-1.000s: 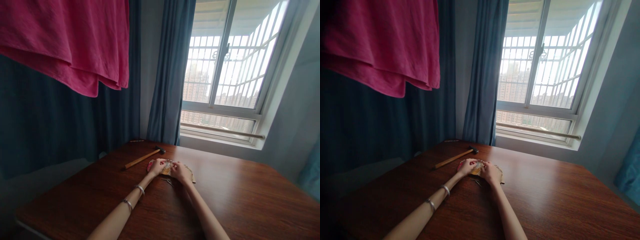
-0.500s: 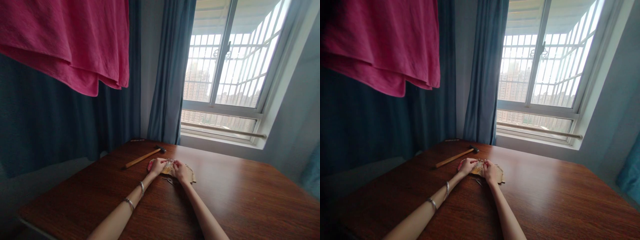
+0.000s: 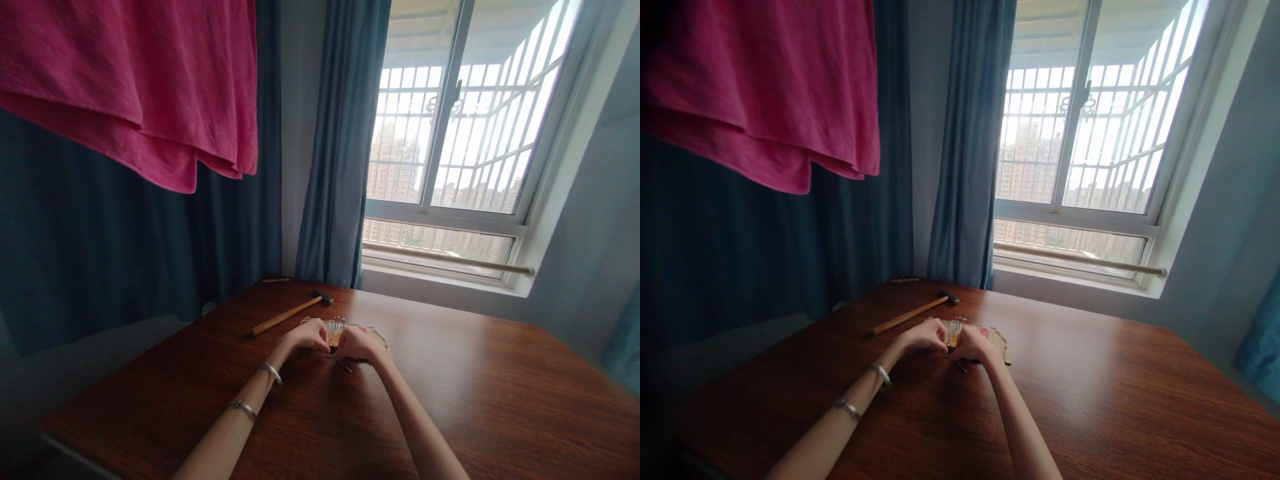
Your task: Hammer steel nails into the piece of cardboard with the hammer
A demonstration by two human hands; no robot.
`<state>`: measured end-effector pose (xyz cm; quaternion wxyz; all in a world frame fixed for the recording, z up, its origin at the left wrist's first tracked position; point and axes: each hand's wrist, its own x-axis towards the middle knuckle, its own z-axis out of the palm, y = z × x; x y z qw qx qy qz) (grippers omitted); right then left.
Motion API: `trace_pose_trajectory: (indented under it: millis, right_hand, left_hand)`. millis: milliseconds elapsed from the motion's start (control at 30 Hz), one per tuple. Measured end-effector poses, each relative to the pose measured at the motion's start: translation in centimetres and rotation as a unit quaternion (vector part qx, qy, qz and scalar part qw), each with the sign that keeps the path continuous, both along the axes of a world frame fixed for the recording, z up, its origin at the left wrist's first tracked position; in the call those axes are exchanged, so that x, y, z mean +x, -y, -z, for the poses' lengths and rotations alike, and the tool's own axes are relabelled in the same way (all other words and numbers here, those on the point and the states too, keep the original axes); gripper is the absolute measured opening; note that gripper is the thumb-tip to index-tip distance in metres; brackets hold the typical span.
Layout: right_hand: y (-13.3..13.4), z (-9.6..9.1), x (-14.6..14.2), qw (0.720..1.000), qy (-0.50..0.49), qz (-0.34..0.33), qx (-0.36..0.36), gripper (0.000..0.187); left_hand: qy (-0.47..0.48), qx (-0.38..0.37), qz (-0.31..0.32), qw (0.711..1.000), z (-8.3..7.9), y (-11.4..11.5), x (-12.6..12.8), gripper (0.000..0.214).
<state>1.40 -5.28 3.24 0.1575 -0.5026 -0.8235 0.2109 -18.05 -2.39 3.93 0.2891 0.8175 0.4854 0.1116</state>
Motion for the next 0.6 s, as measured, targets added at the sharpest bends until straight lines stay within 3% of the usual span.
trace_pose_trajectory:
  millis: [267,467,600]
  right_hand:
    - [0.2,0.4,-0.7,0.999,0.02,0.004,0.03,0.017]
    - [0.2,0.1,-0.3,0.986,-0.018,0.093,0.139,0.026]
    - [0.2,0.7,-0.3,0.979,-0.032,0.11,0.171,0.02]
  left_hand:
    - [0.009,0.009,-0.001,1.0,0.3,-0.1,-0.1,0.029]
    - [0.101,0.142,-0.134,0.976,1.4,-1.1,1.3,0.028]
    - [0.151,0.191,-0.15,0.958,2.5,-1.1,2.2,0.024]
